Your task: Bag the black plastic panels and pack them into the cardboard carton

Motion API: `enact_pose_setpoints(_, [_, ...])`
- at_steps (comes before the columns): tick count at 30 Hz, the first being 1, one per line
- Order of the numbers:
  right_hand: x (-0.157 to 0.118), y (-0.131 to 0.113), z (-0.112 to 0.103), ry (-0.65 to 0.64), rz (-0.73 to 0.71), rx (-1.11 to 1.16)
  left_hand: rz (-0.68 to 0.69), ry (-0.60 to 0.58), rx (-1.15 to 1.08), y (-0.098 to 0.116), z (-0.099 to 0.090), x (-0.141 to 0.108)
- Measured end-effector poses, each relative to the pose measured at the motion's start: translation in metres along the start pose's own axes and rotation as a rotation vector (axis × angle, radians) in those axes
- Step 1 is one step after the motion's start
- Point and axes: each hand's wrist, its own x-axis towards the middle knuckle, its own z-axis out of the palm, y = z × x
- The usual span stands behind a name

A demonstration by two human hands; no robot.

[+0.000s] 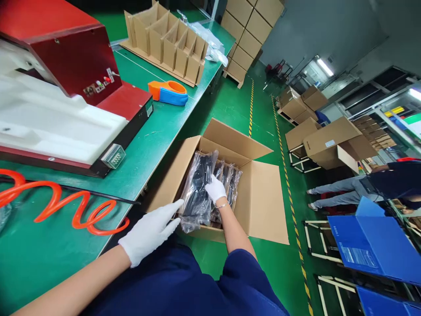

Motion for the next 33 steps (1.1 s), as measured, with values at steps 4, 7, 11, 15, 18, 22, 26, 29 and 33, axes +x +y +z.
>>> enact_pose_setpoints(4, [-0.042, 0.005, -0.017, 0.190, 0.012, 0.341, -0.069, 0.180, -0.280, -0.011, 0.007, 0.004])
enact_pose_setpoints(7, [-0.065, -0.010, -0.013, 0.316, -0.078, 0.579, -0.156, 0.221, -0.537, -0.011, 0.005, 0.007])
enact_pose_setpoints(11, [-0.088, -0.032, 0.003, 0.316, -0.212, 0.603, -0.002, 0.356, -0.911, -0.004, -0.007, 0.007])
enact_pose_setpoints(15, [-0.100, -0.042, 0.016, 0.240, -0.334, 0.515, -0.110, 0.424, -0.956, 0.001, -0.016, 0.005])
enact_pose_setpoints(18, [-0.099, -0.040, 0.020, 0.202, -0.416, 0.566, -0.186, 0.484, -0.969, 0.000, -0.017, 0.003])
enact_pose_setpoints(22, [-0.087, -0.033, 0.011, 0.326, -0.545, 0.931, -0.190, 0.563, -1.008, -0.001, -0.018, 0.002])
enact_pose_setpoints(26, [-0.080, -0.040, -0.006, 0.523, -0.541, 1.074, -0.172, 0.604, -1.048, 0.001, -0.020, 0.003])
enact_pose_setpoints(29, [-0.080, -0.056, -0.012, 0.322, -0.522, 0.996, -0.142, 0.613, -1.070, 0.002, -0.020, 0.003])
enact_pose_setpoints(33, [-0.083, -0.074, -0.006, 0.225, -0.506, 0.974, -0.126, 0.632, -1.028, 0.000, -0.019, 0.002])
